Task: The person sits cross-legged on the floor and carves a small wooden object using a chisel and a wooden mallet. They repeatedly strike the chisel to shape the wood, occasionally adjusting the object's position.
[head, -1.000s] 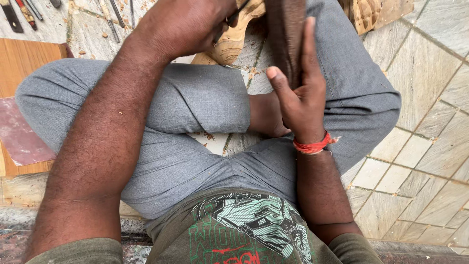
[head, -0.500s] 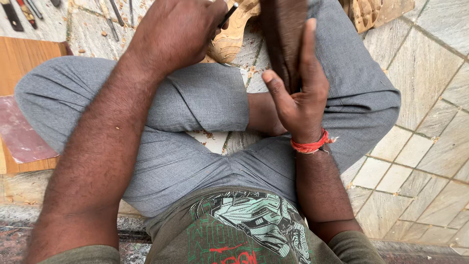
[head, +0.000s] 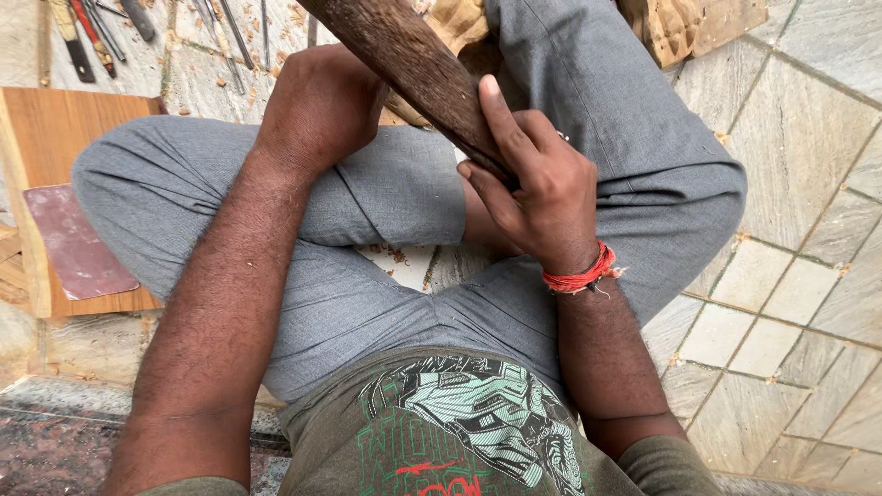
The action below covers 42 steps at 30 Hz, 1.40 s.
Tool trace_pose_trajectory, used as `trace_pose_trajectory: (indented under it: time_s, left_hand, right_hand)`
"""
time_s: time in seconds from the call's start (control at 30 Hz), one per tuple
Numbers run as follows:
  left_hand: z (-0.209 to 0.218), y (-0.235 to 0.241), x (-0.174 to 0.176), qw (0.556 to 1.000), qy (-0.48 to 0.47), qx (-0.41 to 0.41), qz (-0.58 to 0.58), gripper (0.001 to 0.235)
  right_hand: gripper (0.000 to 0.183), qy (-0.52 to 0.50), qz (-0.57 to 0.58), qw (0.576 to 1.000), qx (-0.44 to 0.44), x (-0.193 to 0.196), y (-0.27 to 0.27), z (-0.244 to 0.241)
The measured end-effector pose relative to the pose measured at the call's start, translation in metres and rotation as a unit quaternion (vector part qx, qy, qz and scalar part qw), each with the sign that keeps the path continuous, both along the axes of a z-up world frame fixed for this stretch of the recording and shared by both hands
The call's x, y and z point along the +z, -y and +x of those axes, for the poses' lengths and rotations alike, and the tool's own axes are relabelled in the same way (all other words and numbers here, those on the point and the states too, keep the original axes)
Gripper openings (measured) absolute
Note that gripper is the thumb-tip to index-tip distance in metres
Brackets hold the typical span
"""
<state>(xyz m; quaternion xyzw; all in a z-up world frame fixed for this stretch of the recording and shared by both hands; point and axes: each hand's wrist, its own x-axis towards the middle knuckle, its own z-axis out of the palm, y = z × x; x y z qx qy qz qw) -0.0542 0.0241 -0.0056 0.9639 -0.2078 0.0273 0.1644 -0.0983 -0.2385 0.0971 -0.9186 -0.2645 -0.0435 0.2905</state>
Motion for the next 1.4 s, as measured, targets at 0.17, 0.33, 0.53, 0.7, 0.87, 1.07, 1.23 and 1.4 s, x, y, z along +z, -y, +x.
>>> trace_pose_trajectory:
  time_s: [0.17, 0.33, 0.53, 0.7, 0.87, 1.07, 1.23, 1.4]
  left_hand:
    - [-0.002, 0.0, -0.001, 0.998, 0.03, -0.013, 0.049, 0.004]
    - [-0.001, -0.002, -0.001, 1.0, -0.024, -0.01, -0.006, 0.012]
    - [0.012, 0.005, -0.014, 0.994, -0.005, 0.071, -0.078, 0.005]
    - [0.026, 0.003, -0.025, 0.974, -0.009, 0.113, -0.196, 0.015]
    - [0.028, 0.001, -0.033, 0.961, -0.125, 0.178, -0.17, 0.019]
    - [0.048, -0.032, -0.06, 0.955, -0.102, 0.272, -0.06, 0.023]
    - [0.077, -0.088, -0.084, 0.9, -0.26, 0.311, 0.157, 0.018]
    - [0.086, -0.117, -0.104, 0.847, -0.311, 0.38, 0.205, 0.024]
  right_hand:
    - [0.081, 0.006, -0.034, 0.999, 0.008, 0.001, 0.004, -0.003]
    - [0.082, -0.046, 0.031, 0.998, 0.004, -0.005, 0.01, 0.003]
    - [0.083, -0.104, 0.111, 0.988, -0.015, -0.025, 0.024, 0.01]
    - [0.08, -0.259, 0.339, 0.894, -0.139, -0.038, 0.043, 0.017]
    - [0.067, -0.315, 0.507, 0.779, -0.191, -0.043, 0.054, 0.033]
    - [0.024, -0.379, 0.6, 0.666, -0.229, -0.046, 0.066, 0.043]
    - [0.023, -0.383, 0.573, 0.69, -0.223, -0.044, 0.063, 0.039]
    - [0.031, -0.387, 0.587, 0.674, -0.226, -0.035, 0.058, 0.039]
